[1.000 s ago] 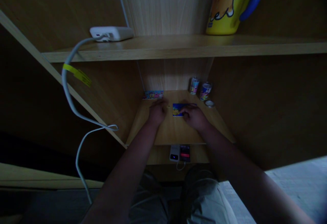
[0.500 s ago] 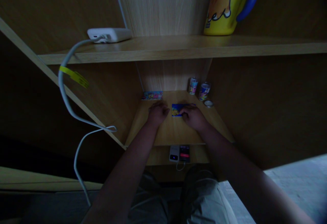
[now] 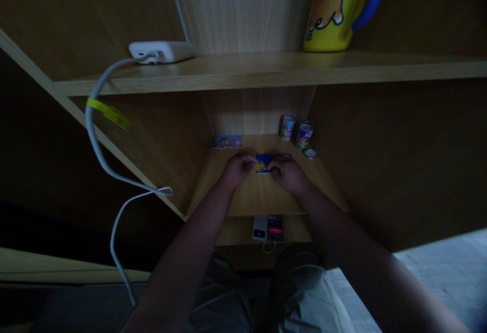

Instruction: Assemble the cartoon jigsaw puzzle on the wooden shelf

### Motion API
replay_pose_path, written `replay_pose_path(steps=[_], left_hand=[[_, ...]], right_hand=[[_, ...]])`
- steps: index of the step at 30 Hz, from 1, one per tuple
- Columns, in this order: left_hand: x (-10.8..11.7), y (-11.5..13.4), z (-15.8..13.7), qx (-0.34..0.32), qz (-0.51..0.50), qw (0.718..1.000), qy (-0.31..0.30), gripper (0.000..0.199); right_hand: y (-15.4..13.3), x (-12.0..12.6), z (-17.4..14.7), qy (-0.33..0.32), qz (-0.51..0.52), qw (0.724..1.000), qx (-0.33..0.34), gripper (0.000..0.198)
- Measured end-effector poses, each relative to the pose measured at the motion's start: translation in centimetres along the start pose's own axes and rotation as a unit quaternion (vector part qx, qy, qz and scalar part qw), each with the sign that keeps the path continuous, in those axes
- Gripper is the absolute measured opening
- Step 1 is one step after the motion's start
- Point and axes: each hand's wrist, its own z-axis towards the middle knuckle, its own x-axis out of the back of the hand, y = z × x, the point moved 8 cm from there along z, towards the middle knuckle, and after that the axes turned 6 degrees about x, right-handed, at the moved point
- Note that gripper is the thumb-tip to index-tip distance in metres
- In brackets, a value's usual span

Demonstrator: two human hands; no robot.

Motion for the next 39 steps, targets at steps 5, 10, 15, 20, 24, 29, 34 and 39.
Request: replay_pose_path(steps=[5,10,15,20,24,29,34,39], left_hand=[[-1.2,1.0,-0.4,-0.028,-0.052,0.997,-0.056,0.010],[-0.9,1.8,-0.5,-0.054,-0.010,0.998,-0.038,0.011],[-0.7,2.0,-0.5,-0.061,0.059,0.996,-0.015,0.018],[-0.4,1.7,-0.5,-0.064,0.108,0.992,0.011,0.030],[-0.8,1.3,-0.3,-0.066,0.123,0.990,0.001,0.033],[-0.9,1.0,-0.1,-0.056,0.112,0.992,0.001,0.038],[-0.9,1.2,-0.2,-0.060,0.109,0.992,-0.001,0.034],[-0.9,1.3,-0.2,-0.064,0.105,0.992,0.000,0.034]], right_hand=[[0.0,0.0,0.0,0.006,0.000,1.000,0.001,0.030],[-0.5,0.2,0.0,0.005,0.010,1.000,0.013,0.034],[-1.2,-0.2,0.0,-0.016,0.031,0.998,0.047,0.036],[-1.7,-1.0,-0.1,-0.036,0.036,0.996,0.075,0.038],[-1.7,-1.2,-0.1,-0.049,0.023,0.996,0.071,0.041],[-1.7,-0.8,0.0,-0.053,0.004,0.997,0.055,0.035],[-1.7,-0.7,0.1,-0.053,-0.007,0.998,0.046,0.034],[-1.7,-1.0,0.0,-0.058,-0.020,0.997,0.045,0.035]])
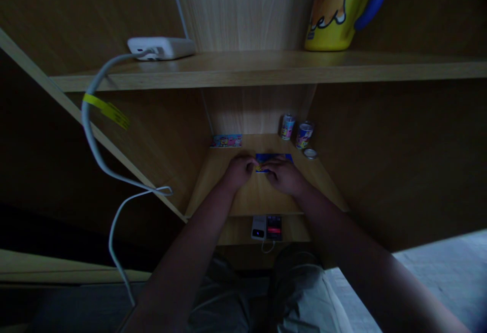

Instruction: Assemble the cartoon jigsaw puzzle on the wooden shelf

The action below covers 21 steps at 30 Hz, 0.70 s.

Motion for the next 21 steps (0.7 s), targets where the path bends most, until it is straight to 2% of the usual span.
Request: replay_pose_path(steps=[9,15,21], left_hand=[[0.09,0.25,-0.13,-0.002,0.002,1.000,-0.006,0.033],[0.24,0.38,-0.19,-0.011,0.015,1.000,0.009,0.032],[0.41,0.59,-0.38,-0.001,0.007,1.000,0.011,0.032]], right_hand=[[0.06,-0.34,-0.10,-0.007,0.006,1.000,-0.001,0.041],[0.31,0.04,-0.34,0.019,-0.013,1.000,-0.017,0.051],[0.40,-0.52,-0.40,-0.007,-0.028,0.999,-0.031,0.040]])
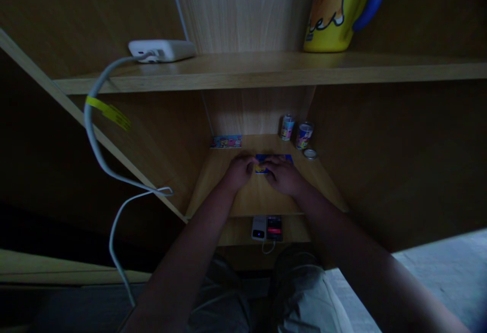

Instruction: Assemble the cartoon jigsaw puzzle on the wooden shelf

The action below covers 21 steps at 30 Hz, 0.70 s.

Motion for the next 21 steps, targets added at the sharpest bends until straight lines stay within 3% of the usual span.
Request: replay_pose_path(steps=[8,10,13,17,21], left_hand=[[0.9,-0.1,0.2,0.015,0.011,0.999,0.039,0.034],[1.0,0.3,0.1,0.000,0.016,0.999,0.037,0.033],[0.2,1.9,-0.4,-0.047,0.034,0.998,-0.013,0.031],[-1.0,3.3,-1.0,-0.063,0.098,0.991,-0.071,0.030],[-0.5,2.6,-0.7,0.010,0.164,0.985,-0.053,0.028]], right_hand=[[0.1,0.1,0.0,0.008,0.001,1.000,-0.010,0.039],[0.8,0.8,0.0,0.036,-0.005,0.998,-0.045,0.040],[2.3,2.2,-0.4,0.064,-0.042,0.986,-0.149,0.033],[3.9,3.2,-1.3,0.035,-0.112,0.956,-0.270,0.033],[3.9,2.3,-1.1,-0.013,-0.103,0.959,-0.263,0.038]])
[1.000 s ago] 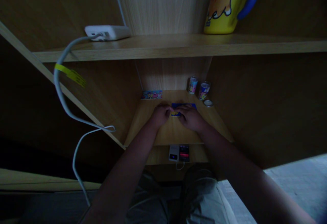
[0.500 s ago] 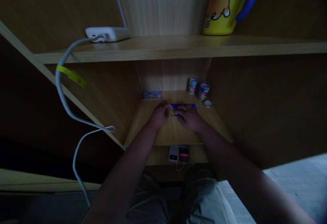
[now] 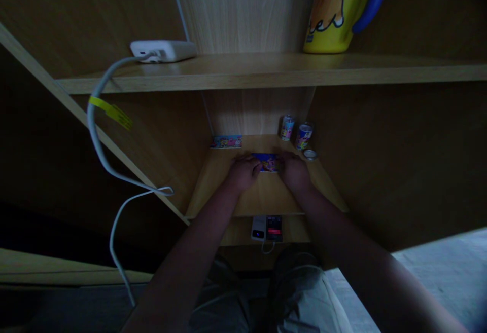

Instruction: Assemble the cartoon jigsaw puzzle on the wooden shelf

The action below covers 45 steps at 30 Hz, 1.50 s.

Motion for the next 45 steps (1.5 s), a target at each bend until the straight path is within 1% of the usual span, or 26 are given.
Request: replay_pose_path(steps=[2,4,6,8,10,12,14,18,21,24,27,29,32,35,38,42,45], left_hand=[[0.4,-0.9,0.1,0.048,0.034,0.998,0.019,0.028],[0.6,-1.5,0.1,0.066,0.044,0.996,0.034,0.029],[0.2,-1.3,0.1,0.044,0.027,0.998,0.025,0.032],[-0.8,-0.8,0.0,0.014,0.012,1.000,-0.014,0.041],[-2.1,-0.6,-0.2,0.016,0.017,0.998,-0.065,0.056],[-2.9,-0.8,-0.5,0.045,0.030,0.993,-0.103,0.069],[-3.1,-0.8,-0.9,0.076,0.037,0.988,-0.126,0.078],[-2.7,-0.6,-2.6,0.123,0.040,0.980,-0.154,0.086],[-2.0,-0.2,-4.5,0.125,0.037,0.977,-0.168,0.087],[-0.9,-0.4,-6.4,0.129,0.032,0.977,-0.164,0.082],[-0.1,-0.9,-7.9,0.140,0.035,0.977,-0.160,0.081],[0.2,-1.3,-8.7,0.148,0.038,0.976,-0.157,0.082],[0.3,-1.5,-9.5,0.146,0.041,0.979,-0.137,0.080],[0.3,-1.6,-9.5,0.144,0.048,0.982,-0.116,0.078],[0.2,-1.9,-9.0,0.160,0.056,0.980,-0.107,0.078],[0.5,-2.0,-8.1,0.167,0.057,0.980,-0.091,0.070],[1.3,-2.1,-7.9,0.176,0.056,0.981,-0.063,0.061]], right_hand=[[-1.0,-0.7,0.1,-0.018,0.029,0.997,0.063,0.043],[-2.3,-1.2,0.0,-0.027,0.070,0.987,0.142,0.047],[-3.4,-1.5,-0.3,-0.029,0.110,0.971,0.209,0.050],[-3.8,-1.5,-0.4,-0.016,0.129,0.964,0.233,0.051],[-3.6,-1.4,-0.2,0.006,0.121,0.967,0.223,0.048],[-3.5,-1.3,0.0,0.018,0.106,0.971,0.213,0.046],[-3.6,-1.5,0.2,0.013,0.100,0.971,0.215,0.048],[-3.2,-2.3,1.0,0.000,0.104,0.976,0.190,0.059],[-2.6,-3.4,1.9,-0.014,0.119,0.977,0.175,0.064],[-3.4,-5.3,3.1,-0.063,0.128,0.964,0.224,0.067],[-5.2,-7.1,4.7,-0.099,0.104,0.951,0.275,0.067],[-6.7,-7.9,6.2,-0.099,0.095,0.947,0.289,0.062],[-9.0,-8.8,8.4,-0.087,0.086,0.941,0.315,0.063],[-9.8,-9.5,10.0,-0.079,0.066,0.945,0.311,0.062],[-9.5,-9.8,10.7,-0.071,0.042,0.953,0.291,0.059],[-8.4,-8.9,10.6,-0.053,0.022,0.968,0.244,0.053],[-7.6,-7.8,10.0,-0.054,0.009,0.980,0.192,0.051]])
